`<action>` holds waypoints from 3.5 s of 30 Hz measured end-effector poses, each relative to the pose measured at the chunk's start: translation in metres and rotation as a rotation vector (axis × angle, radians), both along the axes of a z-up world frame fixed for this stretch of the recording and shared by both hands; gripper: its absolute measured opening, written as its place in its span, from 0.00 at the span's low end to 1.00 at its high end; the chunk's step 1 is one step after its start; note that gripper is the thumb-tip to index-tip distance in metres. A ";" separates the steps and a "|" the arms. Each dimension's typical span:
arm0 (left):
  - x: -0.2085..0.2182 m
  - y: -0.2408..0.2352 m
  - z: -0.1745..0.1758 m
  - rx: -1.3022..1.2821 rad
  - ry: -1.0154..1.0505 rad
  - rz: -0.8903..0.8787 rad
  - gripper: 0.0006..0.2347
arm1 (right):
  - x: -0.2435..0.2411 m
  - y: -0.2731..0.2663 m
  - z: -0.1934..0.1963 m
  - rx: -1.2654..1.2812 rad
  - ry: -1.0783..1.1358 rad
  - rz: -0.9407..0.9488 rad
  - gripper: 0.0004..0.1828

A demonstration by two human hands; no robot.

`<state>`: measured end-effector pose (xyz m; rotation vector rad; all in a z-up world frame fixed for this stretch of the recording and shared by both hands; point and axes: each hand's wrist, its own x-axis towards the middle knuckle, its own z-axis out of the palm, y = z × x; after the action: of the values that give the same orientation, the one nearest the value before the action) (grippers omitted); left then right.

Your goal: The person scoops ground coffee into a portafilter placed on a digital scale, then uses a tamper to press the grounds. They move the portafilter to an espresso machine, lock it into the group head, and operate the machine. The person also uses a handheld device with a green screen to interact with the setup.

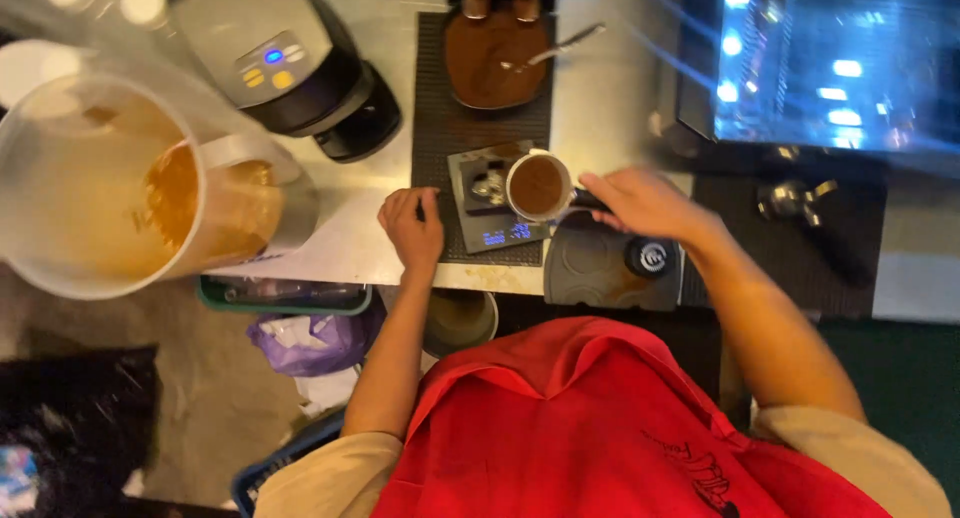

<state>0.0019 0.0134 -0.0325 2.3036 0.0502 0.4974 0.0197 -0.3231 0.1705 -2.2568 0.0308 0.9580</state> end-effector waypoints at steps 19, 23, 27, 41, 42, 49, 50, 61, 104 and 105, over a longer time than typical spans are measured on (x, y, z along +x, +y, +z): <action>-0.154 -0.210 0.151 0.025 0.278 -0.935 0.30 | -0.343 -0.013 -0.172 0.272 -0.167 -0.887 0.22; -0.175 -0.239 0.126 0.233 0.329 -0.952 0.39 | -0.339 -0.016 -0.185 0.289 -0.115 -0.872 0.22; -0.174 -0.249 0.098 0.427 0.300 -0.925 0.42 | -0.338 -0.021 -0.194 0.319 -0.073 -0.872 0.23; -0.085 -0.251 0.110 0.651 0.302 -0.895 0.34 | -0.323 -0.044 -0.140 0.322 -0.026 -0.758 0.22; -0.083 -0.261 0.098 0.790 0.311 -1.026 0.33 | -0.326 -0.044 -0.139 0.321 -0.012 -0.745 0.22; -0.058 -0.292 0.123 1.051 0.436 -1.136 0.37 | -0.323 -0.050 -0.135 0.334 0.022 -0.732 0.21; -0.059 -0.297 0.134 1.029 0.559 -1.134 0.37 | -0.323 -0.051 -0.136 0.326 0.020 -0.724 0.21; -0.066 -0.312 0.072 0.969 0.431 -0.897 0.34 | -0.322 -0.056 -0.134 0.318 0.017 -0.695 0.21; -0.154 -0.260 0.173 0.906 0.214 -1.231 0.14 | -0.316 -0.074 -0.128 0.318 0.037 -0.604 0.21; -0.152 -0.259 0.181 0.817 0.170 -1.228 0.09 | -0.313 -0.074 -0.126 0.318 0.037 -0.603 0.21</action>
<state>-0.1498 -0.2459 0.1488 2.5339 -1.6210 -0.4031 -0.2935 -0.3968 0.0447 -1.7741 0.5094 0.6220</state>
